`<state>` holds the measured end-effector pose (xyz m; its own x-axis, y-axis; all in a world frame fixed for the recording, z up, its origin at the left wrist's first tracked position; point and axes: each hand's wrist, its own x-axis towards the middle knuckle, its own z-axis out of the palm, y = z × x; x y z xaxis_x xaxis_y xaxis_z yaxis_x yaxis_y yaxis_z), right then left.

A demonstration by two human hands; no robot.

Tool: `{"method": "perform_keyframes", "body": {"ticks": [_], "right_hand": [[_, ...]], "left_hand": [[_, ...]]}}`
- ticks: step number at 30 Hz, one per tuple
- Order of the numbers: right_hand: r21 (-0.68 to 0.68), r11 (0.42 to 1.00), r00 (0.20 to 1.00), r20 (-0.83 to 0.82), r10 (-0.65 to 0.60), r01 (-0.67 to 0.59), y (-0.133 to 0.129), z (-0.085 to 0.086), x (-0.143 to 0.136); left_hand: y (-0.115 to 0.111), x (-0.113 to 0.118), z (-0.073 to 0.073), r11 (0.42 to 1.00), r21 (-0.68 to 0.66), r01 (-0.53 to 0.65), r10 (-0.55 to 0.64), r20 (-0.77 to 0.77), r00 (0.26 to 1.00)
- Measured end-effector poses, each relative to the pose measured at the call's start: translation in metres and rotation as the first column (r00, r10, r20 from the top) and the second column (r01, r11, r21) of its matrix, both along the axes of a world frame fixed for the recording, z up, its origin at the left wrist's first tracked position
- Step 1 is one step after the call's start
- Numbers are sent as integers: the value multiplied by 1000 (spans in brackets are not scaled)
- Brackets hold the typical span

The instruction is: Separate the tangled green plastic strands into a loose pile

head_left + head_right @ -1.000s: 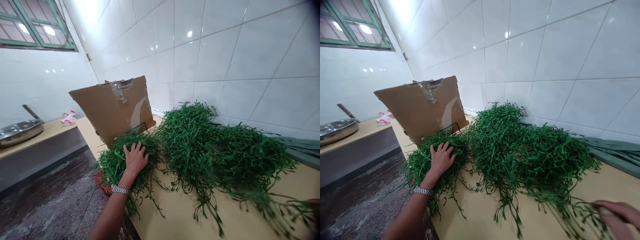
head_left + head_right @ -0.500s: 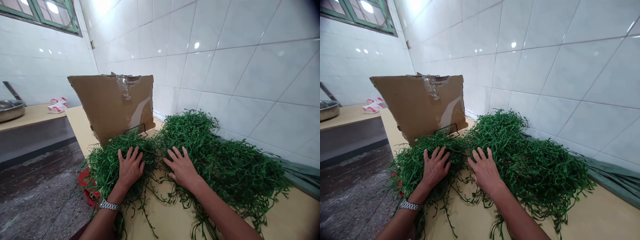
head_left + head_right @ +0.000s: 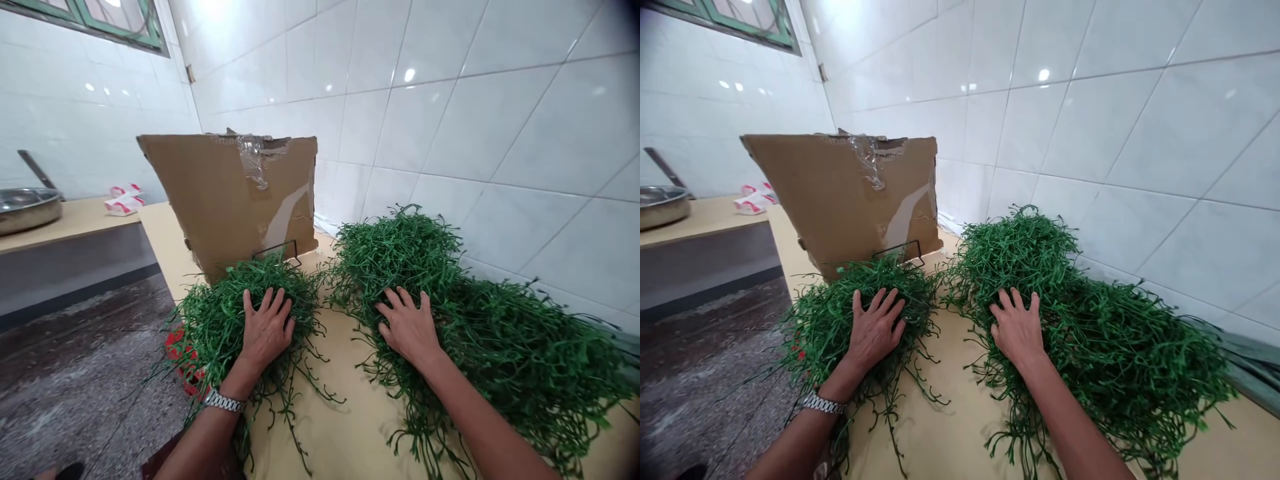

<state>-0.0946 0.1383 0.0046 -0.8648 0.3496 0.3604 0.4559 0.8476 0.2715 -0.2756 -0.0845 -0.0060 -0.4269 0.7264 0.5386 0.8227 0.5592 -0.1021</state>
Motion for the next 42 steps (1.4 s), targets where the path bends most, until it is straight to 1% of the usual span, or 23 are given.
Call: {"method": "perform_keyframes", "body": {"ticks": [2,5,8,10,12,14,15,17,19,21,24,26,27,29,31,33,36,39,40,42], "right_hand": [[-25,1000,1000,-1,16,-16,0,-3,-1],[-77,996,999,-14,34,-35,2,-4,0],[-111,993,998,-36,45,-49,5,-4,2],[-126,990,997,-50,54,-60,7,-5,4],[-141,987,996,-60,64,-72,9,-7,6],[-162,983,995,-70,72,-82,12,-9,8],[-174,981,994,-76,75,-87,13,-10,9],[-203,974,993,-87,82,-98,14,-11,10],[-228,967,991,-99,92,-113,15,-13,12],[-249,960,988,-118,99,-127,15,-14,14],[-268,952,982,-156,110,-149,15,-16,17],[-277,947,977,-181,116,-164,16,-19,18],[-282,944,974,-192,120,-172,17,-21,19],[-295,938,971,-205,123,-181,19,-24,20],[-312,933,970,-212,117,-181,22,-28,21],[-326,929,971,-214,106,-173,24,-31,22],[-332,928,973,-206,103,-169,26,-33,22],[-335,926,974,-196,111,-173,26,-33,23],[-337,925,974,-196,112,-174,26,-33,24],[-344,922,973,-201,110,-175,25,-31,25]], "left_hand": [[1,1,6,999,-36,3,-3,6,1000],[1,5,19,998,-59,9,-8,17,1000],[3,17,36,999,-28,31,-31,-1,1000],[8,28,47,997,-11,81,-81,-20,997],[17,39,58,987,-39,153,-153,-7,988],[33,45,67,971,-122,206,-197,82,977],[42,45,72,962,-168,214,-192,139,971],[64,40,77,953,-239,186,-129,238,963],[88,32,77,958,-259,127,-58,258,964],[111,27,69,948,-305,89,6,298,955],[138,27,51,915,-390,102,55,371,927],[152,30,42,906,-410,108,81,417,905],[159,32,39,907,-407,110,88,438,894],[170,35,40,920,-374,121,80,480,873],[181,39,44,939,-315,138,48,517,855],[189,45,48,957,-248,148,13,548,836],[195,58,47,977,-163,138,-16,589,808],[191,66,45,986,-84,141,-56,635,770],[187,65,47,987,-56,149,-76,654,753],[179,58,55,986,10,164,-125,694,709]]}}
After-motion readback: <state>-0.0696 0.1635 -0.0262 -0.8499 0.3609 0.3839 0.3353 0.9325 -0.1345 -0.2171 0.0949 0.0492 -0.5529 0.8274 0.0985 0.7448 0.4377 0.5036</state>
